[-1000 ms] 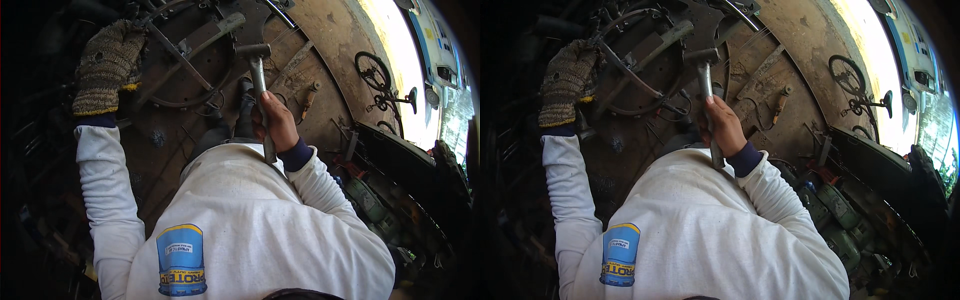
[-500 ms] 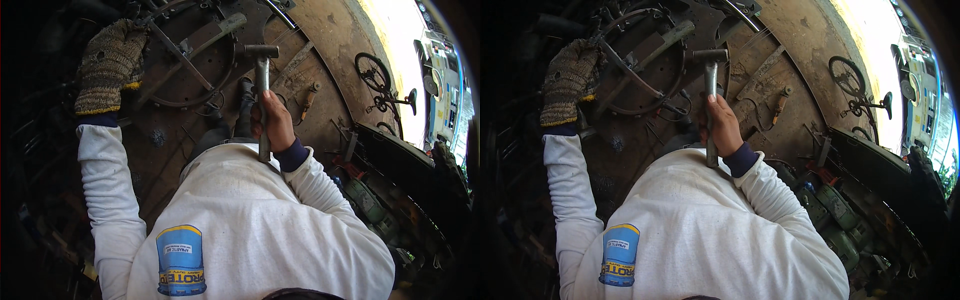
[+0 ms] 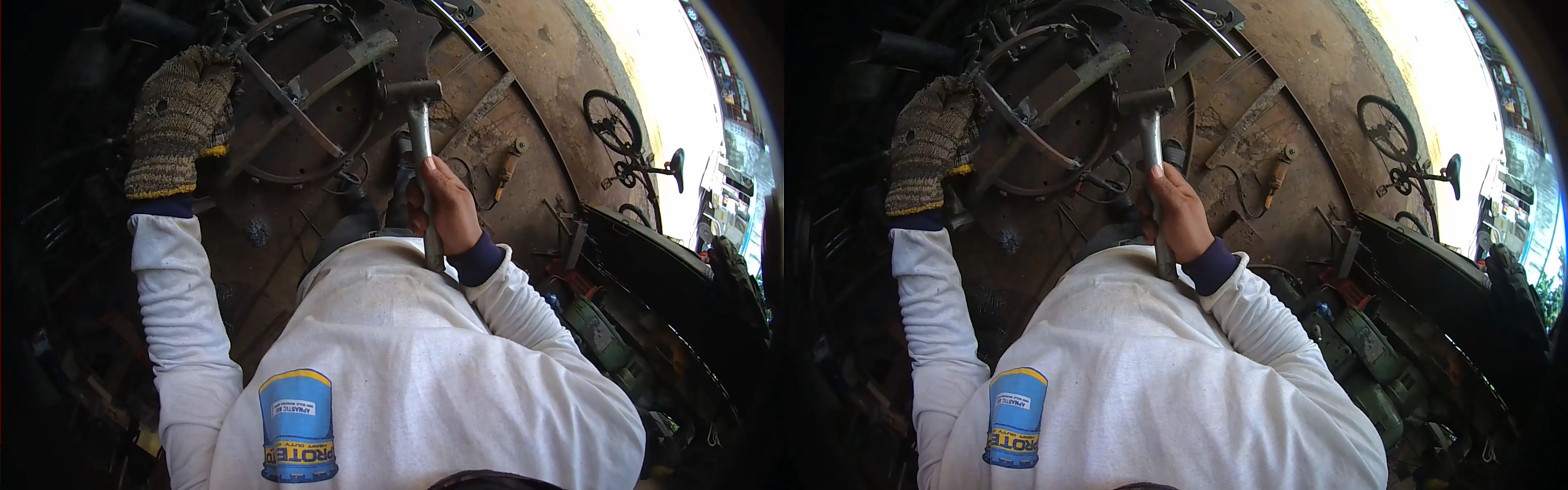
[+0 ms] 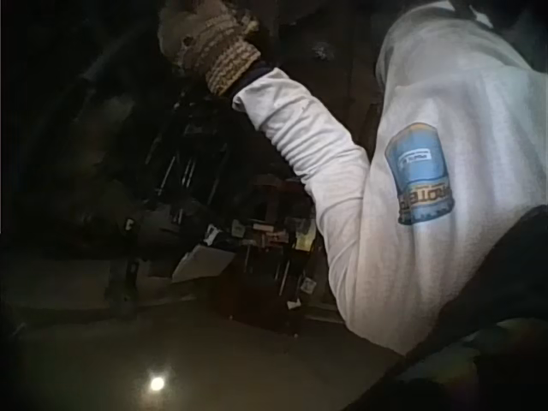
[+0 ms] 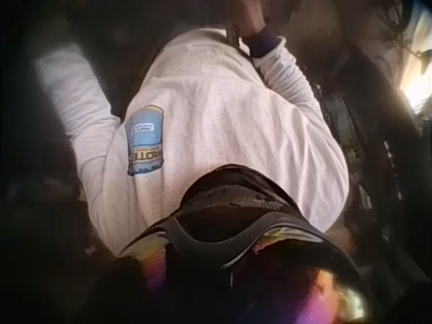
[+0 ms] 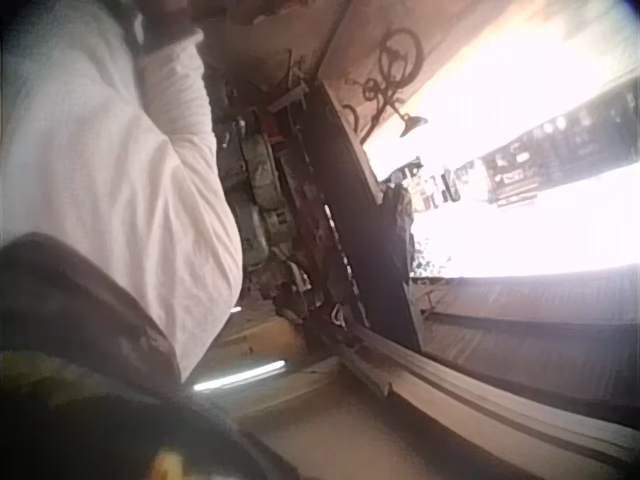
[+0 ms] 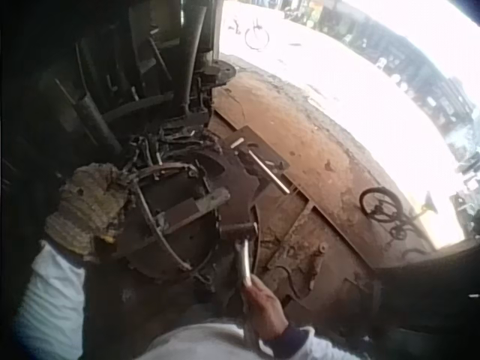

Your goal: The person assembles and secures curved metal components on a jig, using locking pliers to hold pieces in place and a hammer to strike a metal rod and the assembly.

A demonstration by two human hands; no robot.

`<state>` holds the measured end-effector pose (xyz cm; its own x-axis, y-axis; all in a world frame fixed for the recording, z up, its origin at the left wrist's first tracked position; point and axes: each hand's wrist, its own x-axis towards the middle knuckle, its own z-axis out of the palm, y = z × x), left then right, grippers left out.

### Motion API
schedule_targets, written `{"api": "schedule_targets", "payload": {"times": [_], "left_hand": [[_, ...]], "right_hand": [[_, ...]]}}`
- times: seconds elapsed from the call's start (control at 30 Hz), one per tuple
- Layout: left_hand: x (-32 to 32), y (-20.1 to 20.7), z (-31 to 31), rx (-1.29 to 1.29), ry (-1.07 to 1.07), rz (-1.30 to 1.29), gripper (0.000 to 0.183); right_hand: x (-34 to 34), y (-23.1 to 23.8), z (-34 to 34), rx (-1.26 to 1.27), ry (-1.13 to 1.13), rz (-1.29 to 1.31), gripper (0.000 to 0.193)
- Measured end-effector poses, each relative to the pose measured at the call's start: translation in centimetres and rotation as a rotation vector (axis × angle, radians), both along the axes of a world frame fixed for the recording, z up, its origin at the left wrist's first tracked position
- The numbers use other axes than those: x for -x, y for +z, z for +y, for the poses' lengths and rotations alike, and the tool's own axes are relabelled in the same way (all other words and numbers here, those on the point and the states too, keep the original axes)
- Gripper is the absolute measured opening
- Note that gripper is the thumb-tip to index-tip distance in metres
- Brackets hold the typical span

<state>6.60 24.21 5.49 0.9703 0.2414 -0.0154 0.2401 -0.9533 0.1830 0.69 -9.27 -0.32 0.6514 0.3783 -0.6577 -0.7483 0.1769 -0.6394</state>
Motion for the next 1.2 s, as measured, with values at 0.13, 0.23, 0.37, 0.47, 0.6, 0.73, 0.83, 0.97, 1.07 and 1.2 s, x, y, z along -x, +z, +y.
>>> {"api": "schedule_targets", "payload": {"times": [0.13,0.23,0.37,0.47,0.6,0.73,0.83,0.97,1.07,1.2], "left_hand": [[0.2,0.1,-0.1,-0.005,-0.058,-0.01,0.026],[0.2,0.3,-0.1,-0.026,-0.068,-0.007,0.027],[0.0,-0.1,0.3,-0.119,-0.084,0.029,0.03],[0.2,0.7,-0.5,-0.047,-0.022,0.038,0.031],[-0.1,-0.3,0.1,-0.196,-0.157,-0.011,0.031],[0.2,-0.1,-0.2,-0.097,-0.052,0.001,0.031],[0.1,0.9,-1.2,-0.097,-0.017,0.031,0.03],[0.3,0.7,-1.1,-0.082,-0.011,-0.003,0.027],[0.1,0.3,-0.7,-0.099,-0.084,-0.044,0.025],[0.3,0.2,-0.7,-0.104,-0.095,-0.07,0.024]], "right_hand": [[0.1,-0.3,0.0,-0.005,-0.062,-0.01,0.028],[0.0,-0.6,-0.2,-0.031,0.022,-0.009,0.028],[0.0,-0.4,-0.1,-0.001,-0.032,-0.013,0.027],[-0.5,-0.3,-0.6,-0.028,0.056,0.022,0.027],[-1.8,0.4,-1.4,-0.008,-0.01,-0.014,0.03],[-5.8,3.2,-1.4,0.048,-0.032,-0.093,0.037],[-9.8,4.3,-1.0,0.043,0.016,-0.182,0.037],[-13.8,5.8,-1.1,0.133,0.181,-0.083,0.03],[-14.5,6.4,0.4,0.207,0.201,-0.039,0.03],[-15.1,7.1,2.7,0.185,0.225,-0.14,0.033]]}}
